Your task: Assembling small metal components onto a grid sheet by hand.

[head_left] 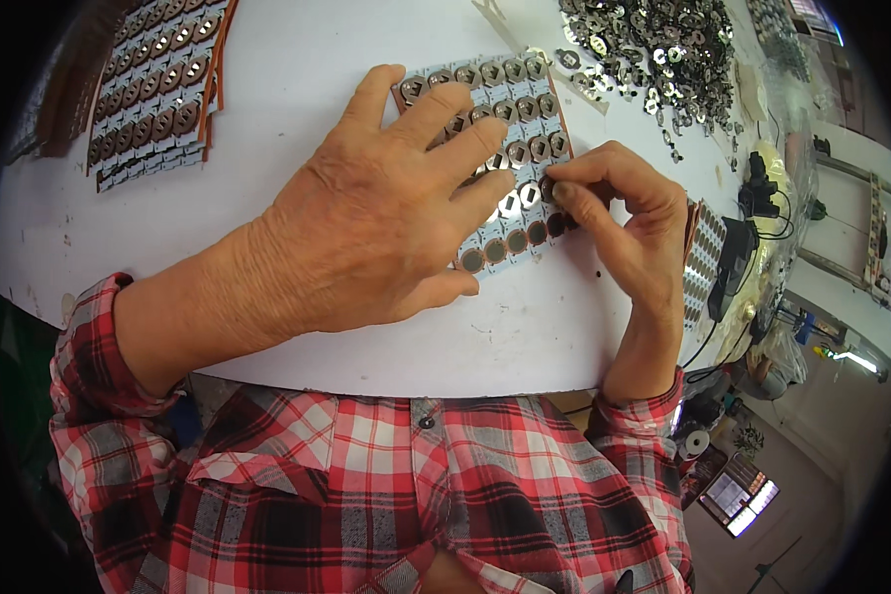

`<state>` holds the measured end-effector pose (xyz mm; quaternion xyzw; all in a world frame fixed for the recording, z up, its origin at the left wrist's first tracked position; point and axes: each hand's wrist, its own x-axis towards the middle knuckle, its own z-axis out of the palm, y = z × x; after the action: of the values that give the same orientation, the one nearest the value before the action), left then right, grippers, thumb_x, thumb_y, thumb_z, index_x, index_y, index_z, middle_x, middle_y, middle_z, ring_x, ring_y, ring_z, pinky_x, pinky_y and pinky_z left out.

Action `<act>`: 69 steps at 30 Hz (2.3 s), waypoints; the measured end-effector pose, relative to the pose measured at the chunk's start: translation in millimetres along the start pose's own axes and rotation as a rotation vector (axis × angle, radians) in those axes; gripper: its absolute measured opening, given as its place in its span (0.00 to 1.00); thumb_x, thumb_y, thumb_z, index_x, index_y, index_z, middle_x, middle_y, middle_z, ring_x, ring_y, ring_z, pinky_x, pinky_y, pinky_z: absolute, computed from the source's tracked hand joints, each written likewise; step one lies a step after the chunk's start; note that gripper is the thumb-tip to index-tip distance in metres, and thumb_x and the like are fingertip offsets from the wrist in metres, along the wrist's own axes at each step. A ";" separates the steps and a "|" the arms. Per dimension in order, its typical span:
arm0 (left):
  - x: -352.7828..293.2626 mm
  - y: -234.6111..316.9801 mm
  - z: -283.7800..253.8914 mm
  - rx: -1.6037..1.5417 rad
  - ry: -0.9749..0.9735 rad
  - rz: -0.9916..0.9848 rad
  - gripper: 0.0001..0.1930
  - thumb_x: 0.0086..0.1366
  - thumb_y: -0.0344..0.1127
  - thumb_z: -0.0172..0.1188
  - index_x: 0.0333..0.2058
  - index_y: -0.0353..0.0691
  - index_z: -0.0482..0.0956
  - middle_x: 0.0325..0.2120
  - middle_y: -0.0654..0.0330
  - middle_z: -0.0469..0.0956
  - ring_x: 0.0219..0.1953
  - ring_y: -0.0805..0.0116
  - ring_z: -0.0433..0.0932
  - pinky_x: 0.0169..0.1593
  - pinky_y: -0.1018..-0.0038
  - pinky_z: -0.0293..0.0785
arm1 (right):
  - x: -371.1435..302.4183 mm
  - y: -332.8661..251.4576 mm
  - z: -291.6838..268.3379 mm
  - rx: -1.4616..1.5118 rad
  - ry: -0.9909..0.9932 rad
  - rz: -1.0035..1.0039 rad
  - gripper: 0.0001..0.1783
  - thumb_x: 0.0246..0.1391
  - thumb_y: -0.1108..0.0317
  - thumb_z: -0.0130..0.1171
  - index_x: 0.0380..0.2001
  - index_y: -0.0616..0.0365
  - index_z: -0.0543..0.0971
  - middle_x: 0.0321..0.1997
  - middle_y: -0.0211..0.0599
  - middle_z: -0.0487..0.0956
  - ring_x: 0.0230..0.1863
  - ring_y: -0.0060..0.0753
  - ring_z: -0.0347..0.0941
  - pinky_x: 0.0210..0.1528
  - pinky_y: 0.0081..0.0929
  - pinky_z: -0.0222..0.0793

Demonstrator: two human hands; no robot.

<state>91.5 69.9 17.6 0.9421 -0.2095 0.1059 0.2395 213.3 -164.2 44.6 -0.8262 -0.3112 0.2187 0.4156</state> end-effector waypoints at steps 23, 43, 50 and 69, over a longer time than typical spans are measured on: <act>-7.3 10.5 -8.8 0.128 -0.101 0.018 0.38 0.45 0.51 0.80 0.53 0.36 0.83 0.59 0.47 0.75 0.64 0.45 0.69 0.67 0.40 0.64 | 23.6 -6.9 -10.0 0.192 0.058 -0.002 0.09 0.64 0.77 0.64 0.46 0.68 0.85 0.34 0.30 0.85 0.32 0.17 0.77 0.34 0.17 0.73; -7.9 6.1 -1.7 0.058 -0.014 0.006 0.40 0.39 0.45 0.83 0.54 0.39 0.82 0.60 0.49 0.74 0.66 0.45 0.69 0.69 0.44 0.65 | -20.7 11.7 21.5 0.206 0.270 0.013 0.08 0.60 0.82 0.66 0.43 0.68 0.84 0.34 0.28 0.84 0.31 0.13 0.76 0.31 0.12 0.70; -8.1 6.1 -3.5 0.048 -0.014 -0.005 0.39 0.39 0.44 0.83 0.53 0.39 0.83 0.60 0.49 0.75 0.65 0.45 0.69 0.68 0.45 0.65 | -16.7 17.3 17.3 0.179 0.225 -0.015 0.07 0.60 0.82 0.66 0.41 0.65 0.86 0.34 0.25 0.82 0.33 0.13 0.76 0.33 0.14 0.70; -3.9 -1.3 -8.9 0.067 -0.051 -0.012 0.43 0.37 0.44 0.84 0.57 0.41 0.81 0.63 0.47 0.73 0.67 0.44 0.68 0.68 0.39 0.64 | -20.9 47.0 -29.6 0.071 0.641 -0.022 0.09 0.62 0.76 0.67 0.45 0.61 0.88 0.29 0.23 0.81 0.24 0.09 0.68 0.25 0.11 0.59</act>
<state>87.7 76.6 23.5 0.9532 -0.2060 0.0874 0.2031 232.5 -216.7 24.6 -0.8345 -0.1656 -0.0464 0.5234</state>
